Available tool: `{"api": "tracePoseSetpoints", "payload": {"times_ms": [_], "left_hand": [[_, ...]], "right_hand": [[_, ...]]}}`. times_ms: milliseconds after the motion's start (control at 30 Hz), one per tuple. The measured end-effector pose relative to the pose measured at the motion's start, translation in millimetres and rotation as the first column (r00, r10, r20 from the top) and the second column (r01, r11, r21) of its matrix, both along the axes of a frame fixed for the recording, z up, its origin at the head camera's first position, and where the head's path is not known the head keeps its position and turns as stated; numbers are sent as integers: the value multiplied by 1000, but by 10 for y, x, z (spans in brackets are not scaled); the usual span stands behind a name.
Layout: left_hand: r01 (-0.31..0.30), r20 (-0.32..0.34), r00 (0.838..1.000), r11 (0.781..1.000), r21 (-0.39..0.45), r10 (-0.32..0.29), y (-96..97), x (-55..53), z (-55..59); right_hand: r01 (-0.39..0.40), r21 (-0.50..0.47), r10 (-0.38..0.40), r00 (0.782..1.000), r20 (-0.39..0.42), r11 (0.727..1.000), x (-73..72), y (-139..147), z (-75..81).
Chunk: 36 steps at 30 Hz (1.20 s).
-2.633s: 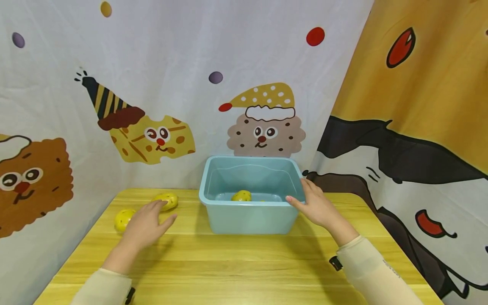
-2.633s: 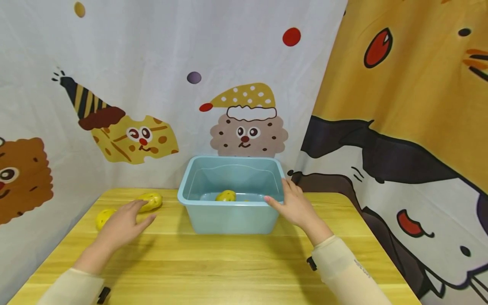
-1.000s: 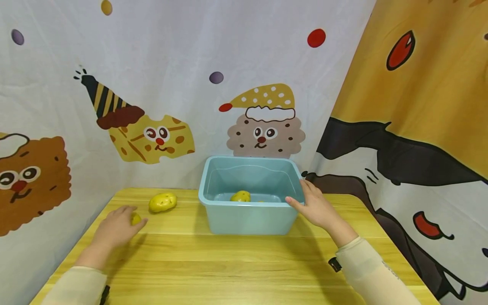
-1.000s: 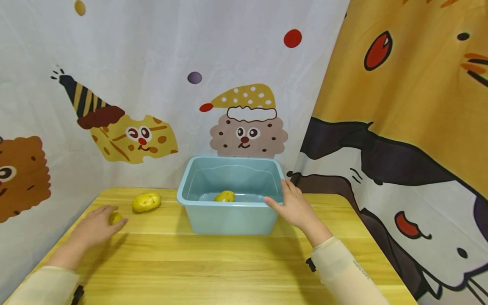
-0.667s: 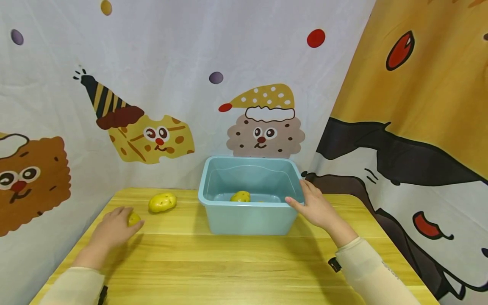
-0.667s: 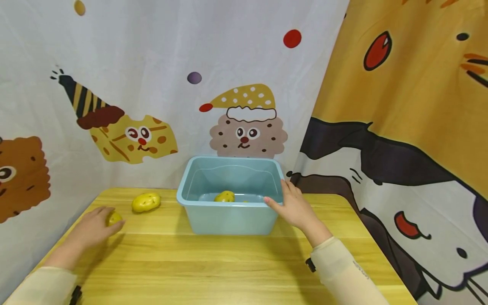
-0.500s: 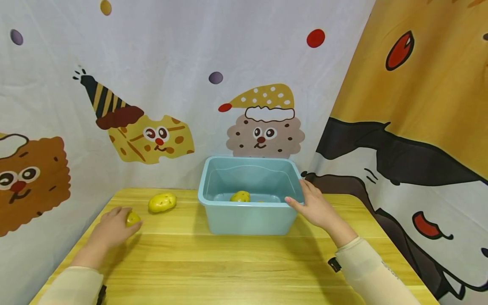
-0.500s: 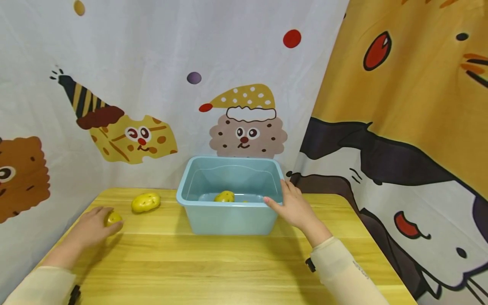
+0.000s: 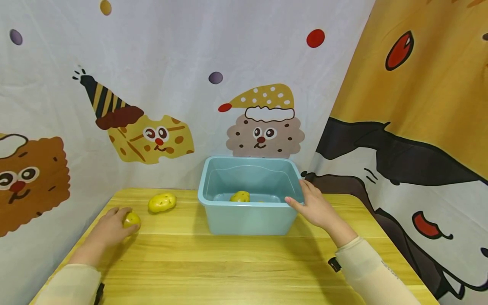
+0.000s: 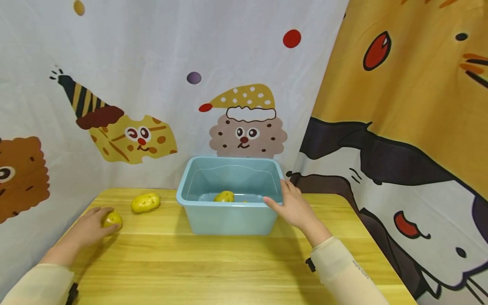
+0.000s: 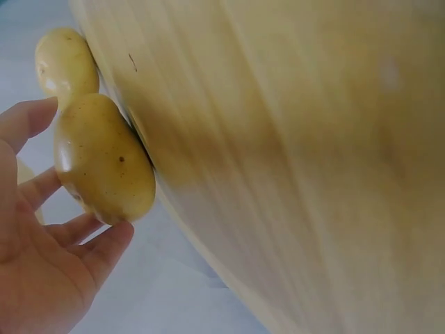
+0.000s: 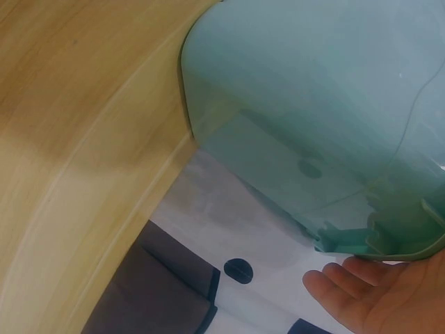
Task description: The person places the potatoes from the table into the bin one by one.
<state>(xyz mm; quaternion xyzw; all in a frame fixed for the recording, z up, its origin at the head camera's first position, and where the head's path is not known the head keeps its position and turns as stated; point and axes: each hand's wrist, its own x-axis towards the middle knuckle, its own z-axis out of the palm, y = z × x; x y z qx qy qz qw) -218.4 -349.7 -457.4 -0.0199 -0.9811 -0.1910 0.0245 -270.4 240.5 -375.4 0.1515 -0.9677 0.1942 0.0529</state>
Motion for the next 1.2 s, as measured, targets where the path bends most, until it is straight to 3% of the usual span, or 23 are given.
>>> {"api": "tracePoseSetpoints", "payload": {"times_ms": [233,733,1200], "left_hand": [[19,-37,999,1000,-16,-20,-21,-26,-2],[-16,-3,1000,1000,9,16,-2,-22,21],[-32,-25,999,999,-20,32,26,-5,1]], "right_hand": [[0,2,0,1000,-1,1000,-6,-1,2],[3,4,-3,1000,-4,1000,3,-6,5],[1,5,-1,1000,-5,1000,8,-10,1]]}}
